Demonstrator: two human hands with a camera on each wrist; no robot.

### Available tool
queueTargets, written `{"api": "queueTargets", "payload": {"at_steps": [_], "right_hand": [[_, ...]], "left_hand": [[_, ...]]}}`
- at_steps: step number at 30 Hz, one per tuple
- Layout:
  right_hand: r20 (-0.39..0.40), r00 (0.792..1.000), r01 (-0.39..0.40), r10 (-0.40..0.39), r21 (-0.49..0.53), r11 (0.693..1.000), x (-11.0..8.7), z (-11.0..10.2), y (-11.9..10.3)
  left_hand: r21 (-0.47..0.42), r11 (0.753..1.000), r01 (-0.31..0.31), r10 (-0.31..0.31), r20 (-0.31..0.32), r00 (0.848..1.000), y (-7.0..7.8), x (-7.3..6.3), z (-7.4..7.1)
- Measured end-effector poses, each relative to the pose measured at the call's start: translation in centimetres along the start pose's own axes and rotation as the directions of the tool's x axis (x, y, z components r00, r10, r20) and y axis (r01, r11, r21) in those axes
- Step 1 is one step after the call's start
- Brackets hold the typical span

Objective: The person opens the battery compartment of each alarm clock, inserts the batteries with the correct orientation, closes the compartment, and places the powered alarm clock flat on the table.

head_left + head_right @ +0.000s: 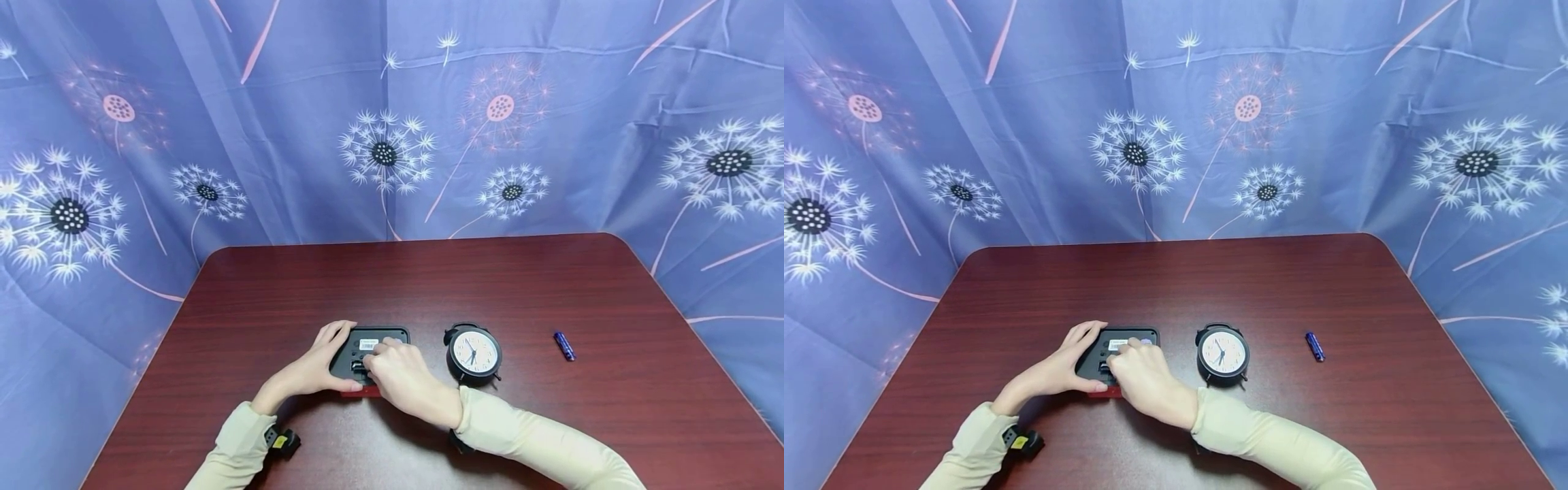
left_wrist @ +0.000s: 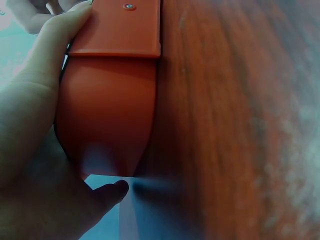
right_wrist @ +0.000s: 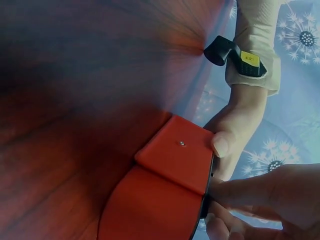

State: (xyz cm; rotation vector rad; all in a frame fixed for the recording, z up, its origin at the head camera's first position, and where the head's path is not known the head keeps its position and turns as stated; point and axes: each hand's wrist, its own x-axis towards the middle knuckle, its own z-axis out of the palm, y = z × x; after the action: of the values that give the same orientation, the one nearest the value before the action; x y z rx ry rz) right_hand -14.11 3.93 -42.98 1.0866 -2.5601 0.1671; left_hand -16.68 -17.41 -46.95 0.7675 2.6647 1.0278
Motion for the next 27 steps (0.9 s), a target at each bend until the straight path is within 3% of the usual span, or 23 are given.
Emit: {"api": "queueTargets", "payload": {"at_steps": [6,19,27], "right_hand": [[-0.001,1.000,0.004,-0.004,-0.023,1.000,0.09,-0.05,-0.16],[-0.019,0.999,0.033,-0.035,-0.069,0.997,-0.23,0.50,-0.83],[-0.060,0.997,0.051,-0.055,-0.073,0.996,-0.53,0.80,-1.00]], "left_hand": [[0.022,1.000,-0.017,0.018,-0.011,1.000,-0.13,0.15,0.09],[0.013,1.000,0.013,-0.013,0.013,1.000,-0.11,0.04,0.10],[0.034,0.999,-0.017,0.018,-0.011,1.000,-0.16,0.17,0.22]]}}
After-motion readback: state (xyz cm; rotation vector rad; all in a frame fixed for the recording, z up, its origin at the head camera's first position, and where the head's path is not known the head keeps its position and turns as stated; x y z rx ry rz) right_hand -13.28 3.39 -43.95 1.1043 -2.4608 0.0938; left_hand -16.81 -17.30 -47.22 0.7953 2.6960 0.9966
